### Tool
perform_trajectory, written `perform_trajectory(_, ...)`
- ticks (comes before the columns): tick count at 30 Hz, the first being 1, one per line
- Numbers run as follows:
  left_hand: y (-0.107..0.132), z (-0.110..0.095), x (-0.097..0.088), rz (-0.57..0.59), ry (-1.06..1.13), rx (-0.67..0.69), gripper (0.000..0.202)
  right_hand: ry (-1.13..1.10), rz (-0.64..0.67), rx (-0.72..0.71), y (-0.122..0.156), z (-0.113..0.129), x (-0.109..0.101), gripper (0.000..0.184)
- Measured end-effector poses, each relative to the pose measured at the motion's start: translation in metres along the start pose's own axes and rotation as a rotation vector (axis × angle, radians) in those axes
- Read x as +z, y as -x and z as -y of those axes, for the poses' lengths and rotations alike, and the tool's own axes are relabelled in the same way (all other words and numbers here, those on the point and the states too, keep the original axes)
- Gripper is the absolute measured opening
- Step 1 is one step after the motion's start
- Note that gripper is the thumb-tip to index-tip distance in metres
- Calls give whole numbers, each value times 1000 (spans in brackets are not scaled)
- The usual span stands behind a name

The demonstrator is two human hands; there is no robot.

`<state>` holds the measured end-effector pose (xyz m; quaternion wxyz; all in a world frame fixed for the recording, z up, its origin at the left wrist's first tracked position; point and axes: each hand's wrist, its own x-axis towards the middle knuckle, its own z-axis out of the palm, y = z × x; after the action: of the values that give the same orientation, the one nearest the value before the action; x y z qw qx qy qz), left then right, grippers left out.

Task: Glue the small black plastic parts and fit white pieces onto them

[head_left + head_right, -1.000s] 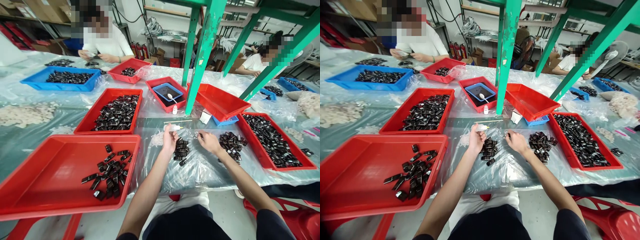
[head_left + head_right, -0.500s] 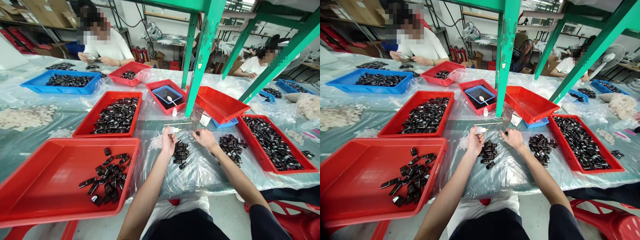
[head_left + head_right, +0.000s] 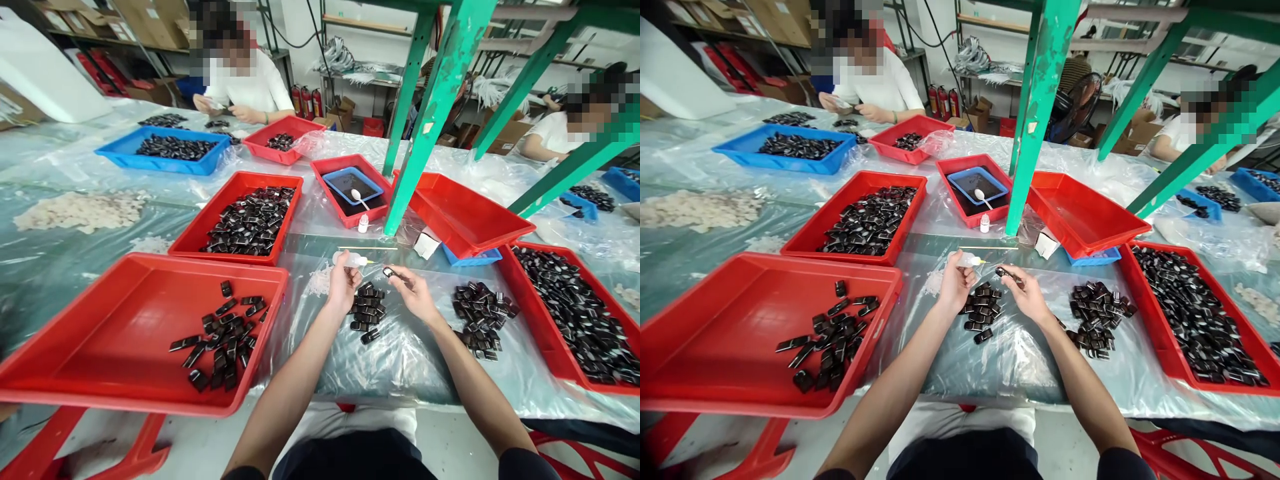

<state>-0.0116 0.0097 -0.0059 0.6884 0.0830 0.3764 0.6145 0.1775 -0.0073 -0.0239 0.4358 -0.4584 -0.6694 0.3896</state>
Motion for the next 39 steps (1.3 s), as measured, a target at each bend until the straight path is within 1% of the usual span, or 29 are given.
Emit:
perform_trajectory(5, 4, 4, 2, 2, -55, 44, 41, -65, -36, 36, 3, -3, -4, 51)
perform_trajectory(12, 8, 8, 3, 42, -110, 100, 43, -46, -42, 49, 6, 7, -5, 50)
perform_trajectory(18, 9, 8, 3, 58, -129, 115, 44, -74, -45, 66, 7, 10, -5, 50)
perform_trajectory(24, 11, 10, 5, 32, -190, 197, 49, -75, -51, 66, 7, 10, -4, 50)
perform_trajectory(28, 12, 11, 6, 54, -251, 243, 50, -91, -39, 68, 7, 10, -3, 49)
perform_trajectory(33, 11, 13, 5, 60, -296, 267, 58, -139, -53, 83, 7, 9, -2, 49)
perform_trajectory(39, 9, 13, 3, 55, -347, 294, 57, -161, -57, 92, 8, 9, -2, 49)
